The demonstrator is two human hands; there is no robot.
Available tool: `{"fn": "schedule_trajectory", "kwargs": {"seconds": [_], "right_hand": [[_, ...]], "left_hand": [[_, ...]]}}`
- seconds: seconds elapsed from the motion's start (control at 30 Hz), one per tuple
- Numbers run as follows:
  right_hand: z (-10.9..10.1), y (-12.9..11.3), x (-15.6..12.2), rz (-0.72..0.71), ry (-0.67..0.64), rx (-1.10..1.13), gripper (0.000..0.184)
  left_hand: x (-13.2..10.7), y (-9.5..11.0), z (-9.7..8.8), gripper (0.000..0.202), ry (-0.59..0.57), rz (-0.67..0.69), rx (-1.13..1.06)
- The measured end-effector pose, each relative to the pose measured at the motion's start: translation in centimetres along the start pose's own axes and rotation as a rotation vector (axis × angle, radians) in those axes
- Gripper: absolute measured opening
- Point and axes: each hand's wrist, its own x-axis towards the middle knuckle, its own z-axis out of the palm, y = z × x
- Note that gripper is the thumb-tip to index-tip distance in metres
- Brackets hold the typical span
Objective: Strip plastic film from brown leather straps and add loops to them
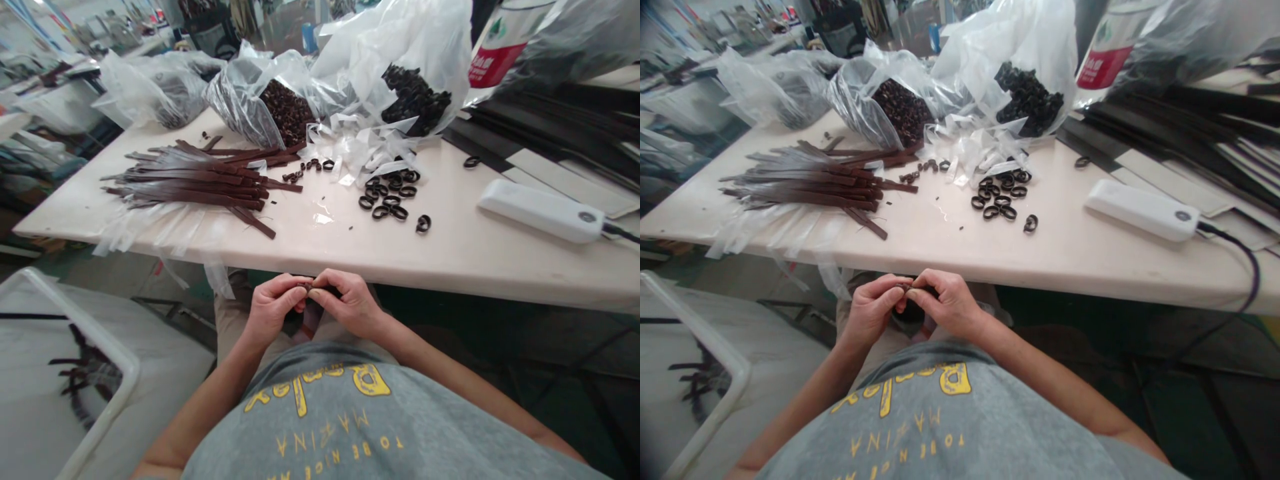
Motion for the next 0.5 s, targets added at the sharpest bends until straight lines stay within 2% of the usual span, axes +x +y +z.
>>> {"fn": "schedule_trajectory", "kwargs": {"seconds": [0.13, 0.27, 0.37, 0.5], "right_hand": [[-0.2, 0.6, -0.5, -0.068, -0.127, -0.269, 0.016], [0.1, 1.2, -1.2, -0.058, -0.186, -0.551, 0.023], [0.6, 1.3, -1.4, -0.046, -0.242, -0.603, 0.024], [0.5, 1.3, -1.4, -0.022, -0.301, -0.558, 0.026]], "left_hand": [[0.0, -0.1, -1.0, 0.018, 0.032, 0.010, 0.025], [-0.1, 0.1, -1.4, 0.019, 0.067, -0.012, 0.068], [-0.3, 0.2, -1.3, 0.018, 0.072, -0.023, 0.096], [-0.4, 0.2, -1.5, 0.018, 0.069, -0.036, 0.097]]}}
